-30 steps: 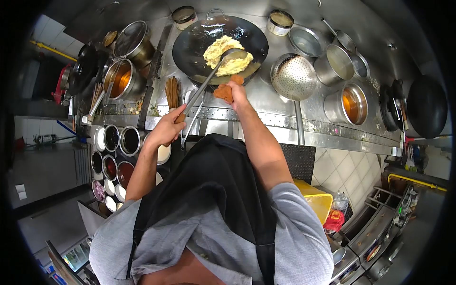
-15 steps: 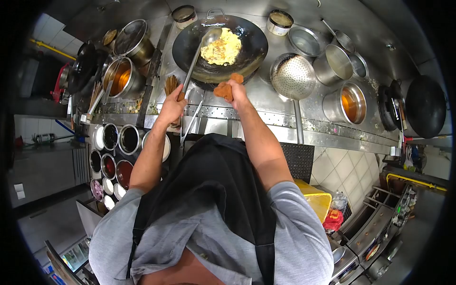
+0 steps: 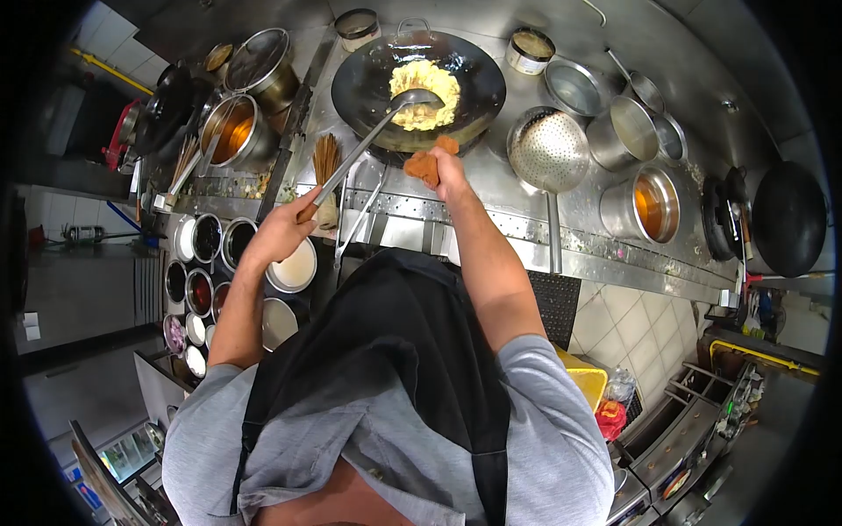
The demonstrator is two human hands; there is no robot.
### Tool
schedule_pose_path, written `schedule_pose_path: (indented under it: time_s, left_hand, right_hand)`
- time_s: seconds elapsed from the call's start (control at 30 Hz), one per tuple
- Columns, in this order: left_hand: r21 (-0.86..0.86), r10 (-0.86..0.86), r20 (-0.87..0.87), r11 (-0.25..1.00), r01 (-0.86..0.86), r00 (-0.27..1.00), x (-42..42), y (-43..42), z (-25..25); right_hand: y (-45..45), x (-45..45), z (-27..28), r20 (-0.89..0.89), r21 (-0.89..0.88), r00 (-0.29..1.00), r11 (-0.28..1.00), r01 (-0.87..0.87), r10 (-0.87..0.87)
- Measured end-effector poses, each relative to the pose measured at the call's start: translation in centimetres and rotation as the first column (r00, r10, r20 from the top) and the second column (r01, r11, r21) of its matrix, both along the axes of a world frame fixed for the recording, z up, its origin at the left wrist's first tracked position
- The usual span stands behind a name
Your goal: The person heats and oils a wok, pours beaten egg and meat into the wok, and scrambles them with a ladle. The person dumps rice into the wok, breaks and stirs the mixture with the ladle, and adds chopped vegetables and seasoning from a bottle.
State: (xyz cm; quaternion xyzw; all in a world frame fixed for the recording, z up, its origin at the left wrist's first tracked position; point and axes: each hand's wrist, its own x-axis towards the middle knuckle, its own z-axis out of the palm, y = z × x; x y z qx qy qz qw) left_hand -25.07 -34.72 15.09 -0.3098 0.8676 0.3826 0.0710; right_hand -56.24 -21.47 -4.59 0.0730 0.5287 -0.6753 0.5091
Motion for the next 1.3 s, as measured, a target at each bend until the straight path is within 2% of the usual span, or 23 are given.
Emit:
schedule_pose_path:
  time_s: [0.07,0.13,0.2,0.23,0.33,0.37,0.47,0.53,0.6,0.63,0.7,0.73,0.77,0.8,0.83,0.9,1.0,1.03,1.13,1.17,1.2,1.27,1.3]
  left_hand:
    - [0.092,0.029,0.032,0.995,-0.032,0.999,0.5,0.2,2.9]
    - [0.086,-0.005,0.029,0.996,0.003,1.000,1.5,-0.2,4.5]
    - [0.077,-0.037,0.011,0.996,0.036,0.999,2.5,-0.3,5.8]
    - [0.064,-0.058,0.070,0.997,0.054,0.996,2.4,0.0,7.1]
    - [-0.039,-0.138,0.033,0.990,0.139,0.990,2.0,-0.2,6.3]
    - [-0.018,-0.127,0.044,0.992,0.128,0.991,1.3,-0.3,5.2]
    - [-0.142,-0.133,0.012,0.981,0.133,0.991,-0.6,0.1,1.2]
    - [-0.149,-0.068,-0.025,0.987,0.063,0.997,-1.2,1.3,-0.4]
    - [-0.173,-0.034,-0.051,0.985,0.025,0.998,-0.7,2.2,-0.4]
    - [-0.198,-0.034,-0.058,0.980,0.022,0.998,0.0,2.8,0.4]
    - [-0.237,-0.050,-0.091,0.971,0.027,0.995,1.2,3.6,2.4]
    - [-0.209,-0.056,-0.091,0.977,0.035,0.994,1.8,3.4,3.3]
    - [-0.178,-0.061,-0.089,0.983,0.044,0.994,2.7,3.1,4.0]
    - [-0.142,-0.066,-0.082,0.988,0.054,0.994,3.3,3.2,4.8]
    - [-0.134,-0.086,0.003,0.987,0.086,0.996,3.1,3.4,6.3]
    - [-0.129,-0.120,0.159,0.982,0.141,0.980,1.9,3.4,8.8]
    - [-0.215,-0.179,0.107,0.956,0.198,0.978,0.5,2.7,5.0]
    - [-0.272,-0.182,0.018,0.945,0.180,0.983,0.0,2.7,3.0]
    - [-0.293,-0.087,-0.031,0.953,0.074,0.996,-0.9,3.4,-0.8]
    - [-0.331,-0.089,-0.075,0.942,0.060,0.993,-0.5,3.4,-1.6]
    - [-0.324,-0.083,-0.104,0.945,0.045,0.991,0.0,3.6,-1.1]
    - [-0.303,-0.080,-0.154,0.953,0.030,0.985,1.0,4.0,1.1]
    - [-0.267,-0.052,-0.119,0.964,0.018,0.991,1.3,4.1,2.4]
  right_hand:
    - [-0.1,0.5,1.4,0.030,0.010,0.997,0.997,0.075,-0.076]
    - [-0.1,2.4,4.2,0.057,0.003,0.984,0.985,0.171,-0.171]
    - [0.4,4.6,6.4,0.053,-0.012,0.983,0.984,0.176,-0.175]
    - [0.6,5.5,6.7,0.053,-0.016,0.982,0.983,0.182,-0.181]
    - [-0.3,6.2,6.7,0.113,-0.044,0.959,0.963,0.265,-0.259]
    - [-1.1,6.3,6.7,0.147,-0.068,0.943,0.948,0.310,-0.298]
    - [-1.0,6.9,5.7,0.022,-0.065,0.965,0.963,0.263,-0.262]
    - [1.7,8.3,3.2,0.014,-0.189,0.972,0.954,0.232,-0.234]
    - [7.0,11.8,4.2,-0.009,-0.208,0.990,0.969,0.135,-0.140]
    - [9.1,12.1,0.4,-0.009,-0.218,0.999,0.975,0.036,-0.039]
    - [9.9,12.2,-1.6,-0.106,-0.190,0.992,0.981,0.049,-0.070]
    - [10.1,12.4,-0.5,-0.148,-0.171,0.985,0.983,0.064,-0.089]
    - [10.1,10.9,0.6,-0.128,-0.129,0.992,0.991,-0.036,0.019]
    - [7.7,10.9,5.0,0.047,-0.210,0.984,0.962,0.175,-0.169]
    - [6.5,9.5,8.9,-0.002,-0.100,0.993,0.988,0.116,-0.116]
    - [3.1,6.7,7.9,0.058,-0.091,0.983,0.980,0.179,-0.175]
    - [0.9,5.7,5.9,-0.025,0.015,0.992,0.992,0.124,-0.123]
    - [1.4,5.6,4.1,-0.027,-0.042,0.996,0.995,0.087,-0.088]
    - [6.0,9.7,3.2,-0.088,-0.110,0.992,0.991,0.075,-0.085]
    - [8.4,11.0,0.8,-0.176,-0.106,0.984,0.994,-0.024,0.005]
    - [10.1,11.5,-1.3,-0.265,-0.092,0.960,0.988,-0.121,0.093]
    - [10.6,11.5,-0.5,-0.187,-0.156,0.982,0.985,-0.069,0.039]
    - [11.0,11.6,0.1,-0.139,-0.180,0.990,0.983,-0.036,0.010]
